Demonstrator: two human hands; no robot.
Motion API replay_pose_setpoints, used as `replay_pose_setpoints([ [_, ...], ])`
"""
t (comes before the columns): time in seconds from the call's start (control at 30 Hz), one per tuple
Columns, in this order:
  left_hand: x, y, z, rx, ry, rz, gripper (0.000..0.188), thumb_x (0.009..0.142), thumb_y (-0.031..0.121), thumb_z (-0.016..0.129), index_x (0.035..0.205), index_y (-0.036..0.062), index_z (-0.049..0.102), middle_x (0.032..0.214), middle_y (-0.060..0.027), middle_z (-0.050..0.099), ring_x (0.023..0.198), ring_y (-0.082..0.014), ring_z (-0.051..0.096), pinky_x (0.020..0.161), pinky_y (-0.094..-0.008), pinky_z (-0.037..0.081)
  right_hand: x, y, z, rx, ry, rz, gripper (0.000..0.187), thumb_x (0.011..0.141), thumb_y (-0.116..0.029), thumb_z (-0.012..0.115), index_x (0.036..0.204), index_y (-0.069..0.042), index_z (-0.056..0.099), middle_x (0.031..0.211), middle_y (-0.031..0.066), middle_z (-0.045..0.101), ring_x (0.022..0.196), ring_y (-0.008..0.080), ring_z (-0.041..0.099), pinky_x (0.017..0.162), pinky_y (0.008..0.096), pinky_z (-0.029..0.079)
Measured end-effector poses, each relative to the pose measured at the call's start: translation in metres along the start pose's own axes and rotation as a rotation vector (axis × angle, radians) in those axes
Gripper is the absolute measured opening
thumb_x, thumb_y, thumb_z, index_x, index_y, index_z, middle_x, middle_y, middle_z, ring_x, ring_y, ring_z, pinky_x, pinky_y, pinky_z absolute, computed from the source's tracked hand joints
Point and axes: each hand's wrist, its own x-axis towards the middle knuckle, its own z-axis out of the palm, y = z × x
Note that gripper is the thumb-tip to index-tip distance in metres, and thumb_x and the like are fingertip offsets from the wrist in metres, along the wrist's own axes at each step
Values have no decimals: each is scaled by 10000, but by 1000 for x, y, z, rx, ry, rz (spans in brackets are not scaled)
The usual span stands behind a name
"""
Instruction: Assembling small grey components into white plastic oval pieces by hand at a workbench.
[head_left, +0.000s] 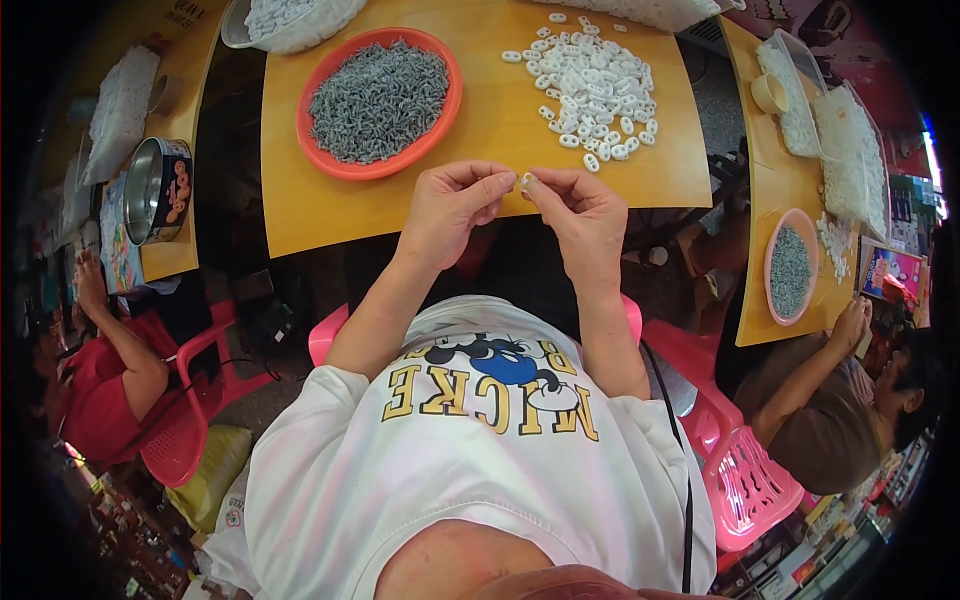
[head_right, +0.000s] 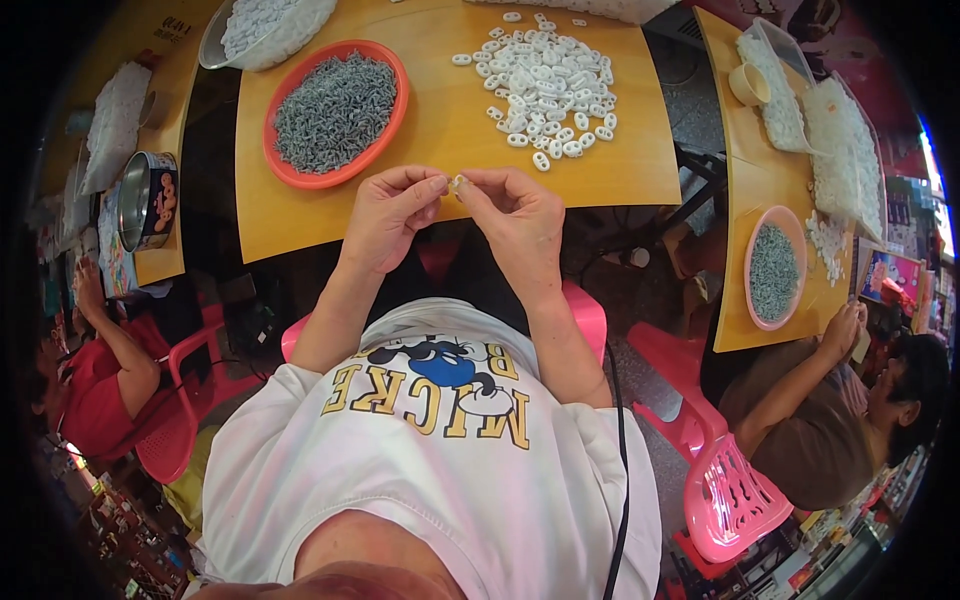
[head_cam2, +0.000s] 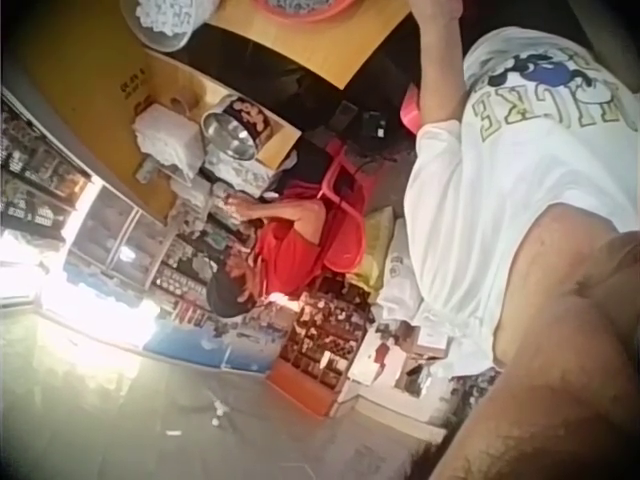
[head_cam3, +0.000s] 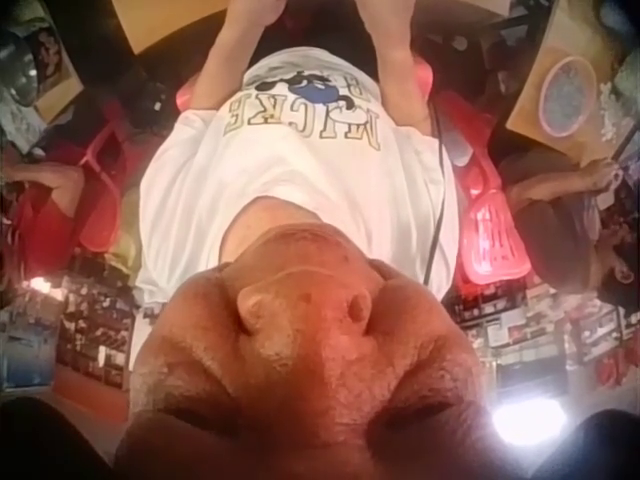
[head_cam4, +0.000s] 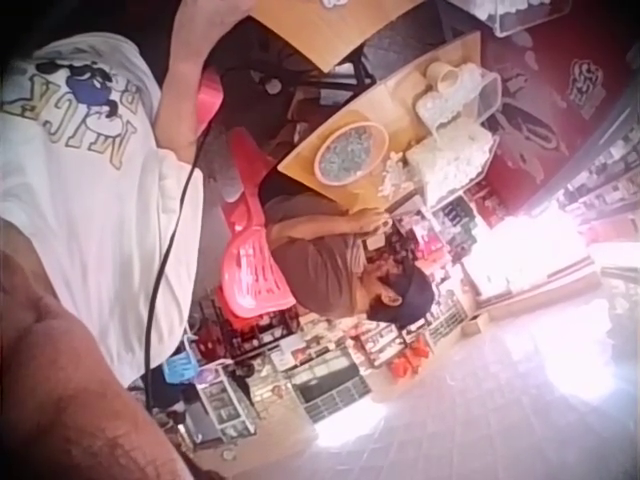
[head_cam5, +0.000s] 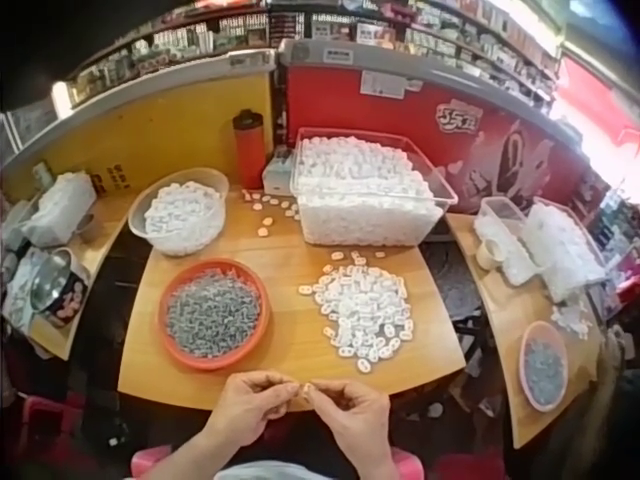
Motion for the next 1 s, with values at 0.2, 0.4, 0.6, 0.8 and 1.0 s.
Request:
replay_pose_setpoints([
  [0.2,3,2,-1,-173,25,-89,208,848,76,581,1019,-39,607,898,-80,618,754,-103,571,687,-213,473,4,2,-5,-3,48,-12,140,774,-17,649,905,31,638,748,55,645,627,44,551,532,154,384],
  [0.4,2,9,1,-151,-19,-36,296,863,64,550,1129,-64,532,1067,-134,595,991,-165,577,881,-257,468,3,0,-8,2,43,-2,140,775,-15,650,907,29,638,762,58,647,655,56,577,541,153,394],
  [0.6,0,5,-2,-199,-31,-89,264,850,25,557,1106,-36,553,1048,-126,599,971,-172,584,859,-251,483,-2,1,-1,1,-5,-31,138,786,-14,645,916,29,636,787,51,650,678,53,587,553,144,415],
  [0.8,1,4,-4,-204,-24,-76,248,823,40,608,1065,-8,581,936,-87,632,831,-168,621,751,-271,521,-3,-1,1,-21,-3,-27,138,787,-15,648,918,26,639,771,26,642,647,27,555,545,136,406],
  [1.0,-1,3,-4,-167,-16,-72,184,835,38,589,1014,-2,583,914,-90,632,813,-167,622,732,-269,521,-4,1,-1,-53,17,-31,130,787,-20,651,908,27,643,747,12,633,619,18,535,534,135,396],
])
